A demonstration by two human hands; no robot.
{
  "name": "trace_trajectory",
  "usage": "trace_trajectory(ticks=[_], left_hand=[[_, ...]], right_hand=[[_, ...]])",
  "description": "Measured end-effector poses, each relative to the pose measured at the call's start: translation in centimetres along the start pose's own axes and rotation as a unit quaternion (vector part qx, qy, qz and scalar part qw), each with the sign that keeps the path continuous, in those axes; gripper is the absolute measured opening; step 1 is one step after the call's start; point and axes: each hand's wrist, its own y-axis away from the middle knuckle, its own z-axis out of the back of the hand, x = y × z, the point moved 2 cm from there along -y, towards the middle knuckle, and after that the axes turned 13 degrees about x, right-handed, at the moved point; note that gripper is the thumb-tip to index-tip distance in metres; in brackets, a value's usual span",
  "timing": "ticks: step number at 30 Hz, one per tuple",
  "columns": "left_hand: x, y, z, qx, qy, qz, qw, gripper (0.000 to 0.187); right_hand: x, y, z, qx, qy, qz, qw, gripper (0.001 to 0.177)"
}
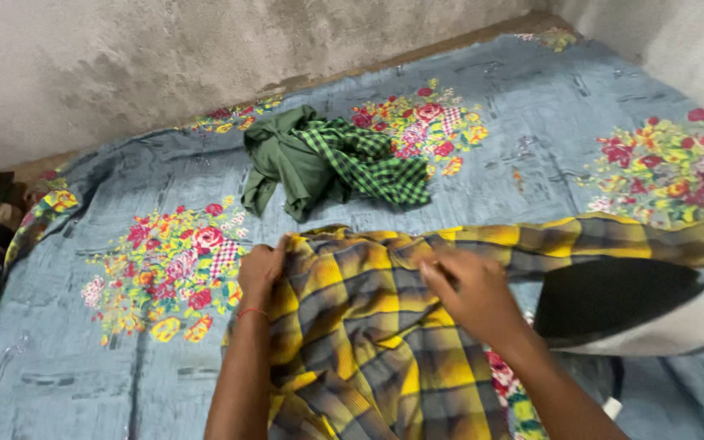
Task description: The person irons a yellow and black plaid shirt laid out on a bed. They smooth the fabric with their hands, use a white electric iron to press the back and sleeves, then flip the shirt to iron the front and collar.
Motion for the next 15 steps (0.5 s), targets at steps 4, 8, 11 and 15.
trace_trajectory(ticks=[4, 8, 11, 15], left_hand=[[0.9, -5.7, -2.3, 0.084, 0.015, -0.134, 0.987, 0.057], [-1.1, -7.1, -1.9, -0.035, 0.276, -0.340, 0.898, 0.035], [-4.3, -6.8, -1.3, -0.137, 0.280, -0.384, 0.869, 0.033], [-4.2, -3.4, -2.0, -0.110, -0.037, -0.250, 0.961, 0.053]], right_hand=[[-8.1, -9.1, -6.8, 0.074, 0.102, -0.173, 0.977, 0.040], [-12.8, -13.7, -10.1, 0.147, 0.190, -0.206, 0.949, 0.027], [-14.2, -14.7, -9.9, 0.048, 0.182, -0.200, 0.962, 0.027], [-14.9, -12.2, -11.6, -0.008, 0.190, -0.054, 0.980, 0.064]])
